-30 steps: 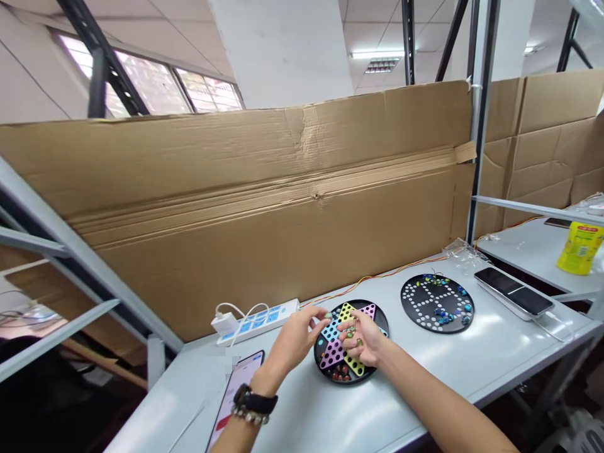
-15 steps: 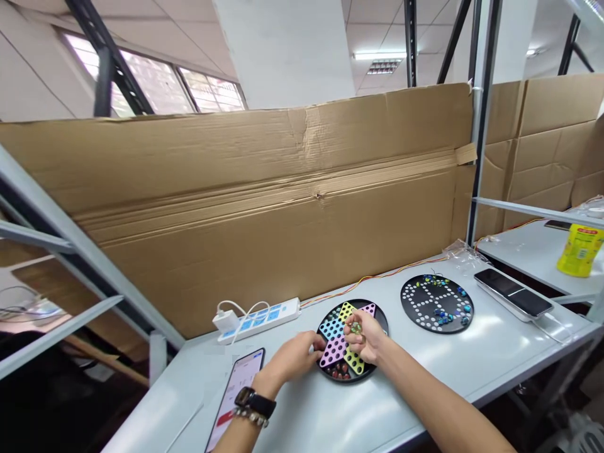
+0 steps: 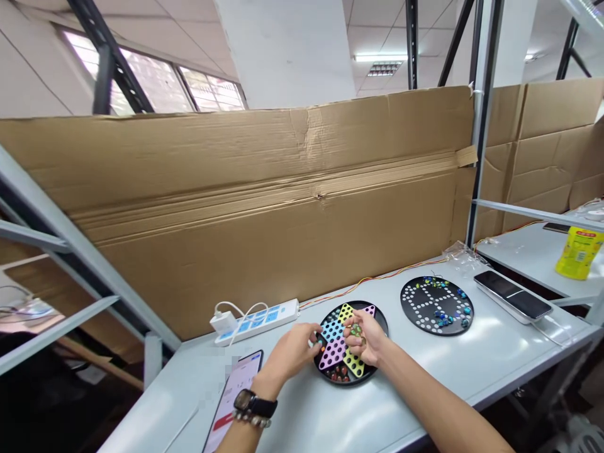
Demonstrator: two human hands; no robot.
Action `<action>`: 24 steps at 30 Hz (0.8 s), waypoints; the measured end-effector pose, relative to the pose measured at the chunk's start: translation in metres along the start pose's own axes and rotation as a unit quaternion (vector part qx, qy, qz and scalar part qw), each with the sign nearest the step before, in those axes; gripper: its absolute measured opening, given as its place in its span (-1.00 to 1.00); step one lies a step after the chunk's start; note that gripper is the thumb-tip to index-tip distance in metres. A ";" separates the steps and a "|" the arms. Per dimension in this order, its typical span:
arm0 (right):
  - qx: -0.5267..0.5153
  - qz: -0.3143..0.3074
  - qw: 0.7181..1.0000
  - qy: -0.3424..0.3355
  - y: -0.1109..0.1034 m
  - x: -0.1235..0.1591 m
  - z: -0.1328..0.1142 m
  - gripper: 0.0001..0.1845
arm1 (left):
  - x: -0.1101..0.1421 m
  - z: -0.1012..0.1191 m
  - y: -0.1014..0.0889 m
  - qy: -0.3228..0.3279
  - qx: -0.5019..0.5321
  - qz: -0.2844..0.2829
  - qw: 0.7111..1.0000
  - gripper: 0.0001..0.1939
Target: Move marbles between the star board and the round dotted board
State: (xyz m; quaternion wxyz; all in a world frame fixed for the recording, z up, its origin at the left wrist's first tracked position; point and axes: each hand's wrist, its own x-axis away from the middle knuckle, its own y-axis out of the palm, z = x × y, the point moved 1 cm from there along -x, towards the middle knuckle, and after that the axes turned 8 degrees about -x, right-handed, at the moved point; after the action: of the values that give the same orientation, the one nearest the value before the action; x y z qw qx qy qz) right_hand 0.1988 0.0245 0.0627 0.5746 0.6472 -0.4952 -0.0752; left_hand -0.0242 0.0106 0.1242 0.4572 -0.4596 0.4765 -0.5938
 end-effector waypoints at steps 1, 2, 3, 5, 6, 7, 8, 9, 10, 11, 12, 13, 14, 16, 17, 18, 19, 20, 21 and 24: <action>0.002 0.003 1.000 0.000 0.000 0.000 0.001 -0.56 | 0.001 0.004 -0.004 0.003 0.014 0.018 1.000 -0.69; 0.005 0.004 1.000 0.002 0.001 -0.001 0.002 -0.55 | 0.002 0.010 -0.007 0.010 0.030 0.037 0.999 -0.66; 0.008 0.003 1.000 0.005 0.002 -0.001 0.003 -0.55 | 0.003 0.019 -0.008 0.023 0.046 0.055 0.997 -0.63; 0.015 0.005 1.000 0.006 0.003 -0.001 0.006 -0.54 | 0.004 0.043 -0.007 0.066 0.088 0.096 0.989 -0.62; 0.018 0.008 1.000 0.000 0.004 -0.001 0.006 -0.53 | 0.003 0.057 -0.005 0.084 0.099 0.101 0.986 -0.63; 0.020 0.012 1.000 -0.009 0.005 -0.001 0.006 -0.53 | 0.001 0.069 -0.002 0.097 0.106 0.105 0.984 -0.65; 0.019 0.017 1.000 -0.018 0.005 0.000 0.004 -0.53 | -0.001 0.079 0.000 0.106 0.112 0.109 0.982 -0.65; 0.019 0.022 0.999 -0.030 0.005 0.001 0.002 -0.53 | -0.005 0.086 0.002 0.109 0.114 0.112 0.981 -0.64; 0.030 0.027 0.998 -0.049 0.005 0.002 -0.002 -0.54 | -0.009 0.090 0.003 0.105 0.116 0.119 0.980 -0.61; 0.051 0.033 0.995 -0.073 0.004 0.005 -0.008 -0.55 | -0.013 0.089 0.003 0.095 0.115 0.126 0.981 -0.59; 0.079 0.042 0.991 -0.102 0.003 0.007 -0.015 -0.56 | -0.016 0.086 0.002 0.081 0.112 0.132 0.982 -0.55; 0.108 0.054 0.984 -0.134 0.001 0.010 -0.023 -0.57 | -0.020 0.080 0.001 0.063 0.107 0.136 0.983 -0.52; 0.134 0.068 0.975 -0.165 -0.002 0.013 -0.033 -0.58 | -0.022 0.072 0.001 0.047 0.100 0.134 0.985 -0.50; 0.166 0.102 0.957 -0.215 -0.011 0.021 -0.055 -0.60 | -0.024 0.055 0.003 0.017 0.080 0.117 0.990 -0.49; 0.175 0.121 0.948 -0.236 -0.018 0.026 -0.066 -0.62 | -0.024 0.048 0.005 0.004 0.069 0.105 0.992 -0.50; 0.189 0.142 0.936 -0.259 -0.027 0.031 -0.078 -0.63 | -0.024 0.041 0.008 -0.006 0.058 0.091 0.994 -0.51; 0.206 0.166 0.922 -0.283 -0.036 0.036 -0.089 -0.63 | -0.023 0.036 0.011 -0.014 0.046 0.078 0.996 -0.52; 0.220 0.188 0.908 -0.303 -0.046 0.042 -0.100 -0.62 | -0.023 0.033 0.014 -0.020 0.035 0.067 0.997 -0.53; 0.241 0.210 0.891 -0.324 -0.056 0.047 -0.109 -0.60 | -0.024 0.030 0.016 -0.024 0.024 0.057 0.998 -0.53; 0.409 0.302 0.780 -0.364 -0.081 0.059 -0.127 -0.61 | -0.033 0.029 0.019 -0.027 -0.008 0.035 0.999 -0.54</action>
State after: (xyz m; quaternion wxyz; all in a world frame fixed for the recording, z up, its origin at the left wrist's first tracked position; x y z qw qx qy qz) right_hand 0.3579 0.0547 0.0665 0.0261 0.5627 -0.8222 0.0815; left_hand 0.0111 0.0360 0.1055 0.4867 -0.4623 0.4848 -0.5607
